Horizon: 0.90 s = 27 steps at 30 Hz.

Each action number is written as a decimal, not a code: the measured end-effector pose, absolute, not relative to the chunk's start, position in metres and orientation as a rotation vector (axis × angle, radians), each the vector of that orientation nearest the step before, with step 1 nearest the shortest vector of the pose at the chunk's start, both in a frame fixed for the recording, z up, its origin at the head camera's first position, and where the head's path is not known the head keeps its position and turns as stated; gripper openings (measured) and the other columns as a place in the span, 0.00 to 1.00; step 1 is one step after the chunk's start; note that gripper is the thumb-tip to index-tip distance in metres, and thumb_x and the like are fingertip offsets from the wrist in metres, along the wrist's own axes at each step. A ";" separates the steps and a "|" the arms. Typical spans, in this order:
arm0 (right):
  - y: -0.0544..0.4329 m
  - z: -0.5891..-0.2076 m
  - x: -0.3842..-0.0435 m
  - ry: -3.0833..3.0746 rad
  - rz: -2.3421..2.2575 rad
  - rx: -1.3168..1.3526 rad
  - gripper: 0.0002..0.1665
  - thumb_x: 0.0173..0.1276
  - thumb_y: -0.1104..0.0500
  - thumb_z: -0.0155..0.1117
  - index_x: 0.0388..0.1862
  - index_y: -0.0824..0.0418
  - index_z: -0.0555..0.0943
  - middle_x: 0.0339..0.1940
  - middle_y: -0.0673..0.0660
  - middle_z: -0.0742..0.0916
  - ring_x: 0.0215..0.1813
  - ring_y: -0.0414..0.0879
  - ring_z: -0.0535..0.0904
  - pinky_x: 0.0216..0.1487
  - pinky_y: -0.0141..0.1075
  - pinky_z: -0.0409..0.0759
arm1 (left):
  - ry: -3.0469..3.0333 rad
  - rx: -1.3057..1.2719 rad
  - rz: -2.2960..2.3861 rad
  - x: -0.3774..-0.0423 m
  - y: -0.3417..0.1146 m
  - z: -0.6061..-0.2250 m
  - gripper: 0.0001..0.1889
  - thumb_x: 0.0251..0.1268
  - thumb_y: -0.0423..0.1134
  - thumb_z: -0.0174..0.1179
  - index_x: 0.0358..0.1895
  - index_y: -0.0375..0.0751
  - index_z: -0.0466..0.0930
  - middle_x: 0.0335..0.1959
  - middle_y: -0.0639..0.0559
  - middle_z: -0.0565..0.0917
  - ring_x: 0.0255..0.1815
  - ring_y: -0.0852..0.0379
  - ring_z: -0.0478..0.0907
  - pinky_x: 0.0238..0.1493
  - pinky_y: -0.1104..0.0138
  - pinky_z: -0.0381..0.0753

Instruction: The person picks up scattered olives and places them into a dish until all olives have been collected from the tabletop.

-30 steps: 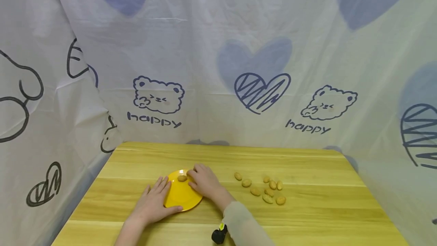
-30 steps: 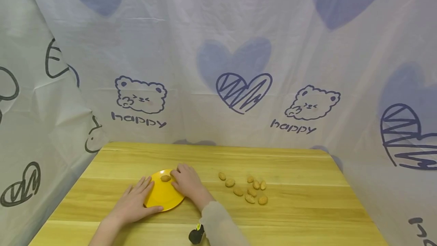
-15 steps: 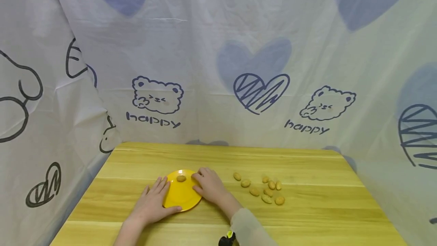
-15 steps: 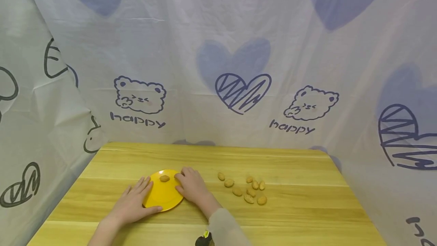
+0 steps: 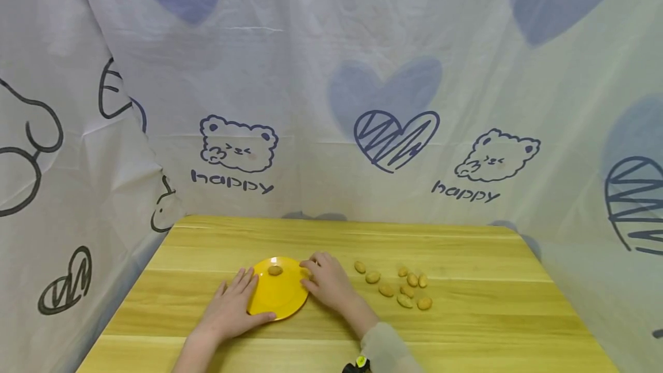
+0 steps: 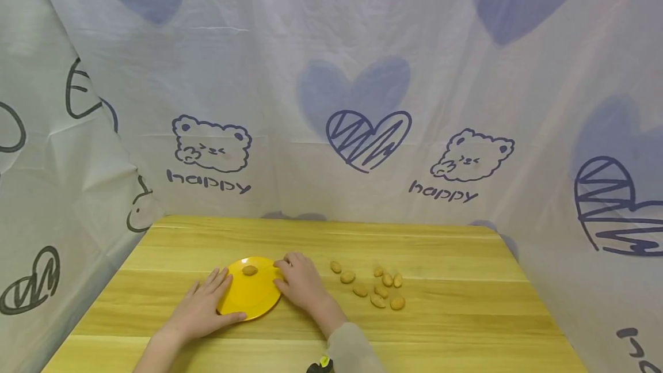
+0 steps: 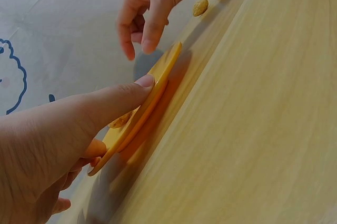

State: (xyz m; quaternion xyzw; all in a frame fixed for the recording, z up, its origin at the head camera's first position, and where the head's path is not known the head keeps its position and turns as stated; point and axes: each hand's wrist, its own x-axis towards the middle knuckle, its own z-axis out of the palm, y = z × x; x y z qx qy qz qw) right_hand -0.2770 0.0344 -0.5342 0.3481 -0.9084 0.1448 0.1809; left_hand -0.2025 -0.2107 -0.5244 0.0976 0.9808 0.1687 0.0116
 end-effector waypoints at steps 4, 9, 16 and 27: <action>0.041 -0.531 -0.275 -2.543 0.494 0.935 0.19 0.65 0.49 0.68 0.52 0.52 0.82 0.44 0.49 0.81 0.47 0.43 0.75 0.51 0.37 0.77 | 3.059 0.307 0.526 -0.202 -0.211 -0.526 0.57 0.50 0.78 0.54 0.73 0.34 0.62 0.77 0.39 0.58 0.79 0.39 0.51 0.75 0.36 0.49; 0.050 -0.529 -0.274 -2.490 0.612 0.890 0.18 0.63 0.52 0.70 0.51 0.54 0.83 0.43 0.51 0.81 0.47 0.45 0.75 0.50 0.39 0.77 | 3.052 0.308 0.531 -0.203 -0.212 -0.527 0.57 0.50 0.79 0.53 0.73 0.35 0.61 0.78 0.40 0.57 0.79 0.40 0.51 0.75 0.36 0.49; 0.063 -0.525 -0.274 -2.434 0.731 0.812 0.18 0.62 0.54 0.71 0.49 0.57 0.83 0.41 0.54 0.83 0.44 0.46 0.76 0.46 0.39 0.78 | 3.044 0.302 0.528 -0.204 -0.213 -0.528 0.58 0.49 0.79 0.53 0.74 0.35 0.60 0.78 0.40 0.56 0.80 0.40 0.50 0.76 0.36 0.48; 0.083 -0.527 -0.283 -2.334 0.872 0.613 0.18 0.60 0.55 0.73 0.46 0.62 0.84 0.39 0.57 0.83 0.42 0.48 0.77 0.45 0.42 0.79 | 3.059 0.315 0.527 -0.204 -0.212 -0.529 0.57 0.50 0.79 0.54 0.73 0.35 0.60 0.78 0.40 0.56 0.80 0.40 0.50 0.75 0.36 0.48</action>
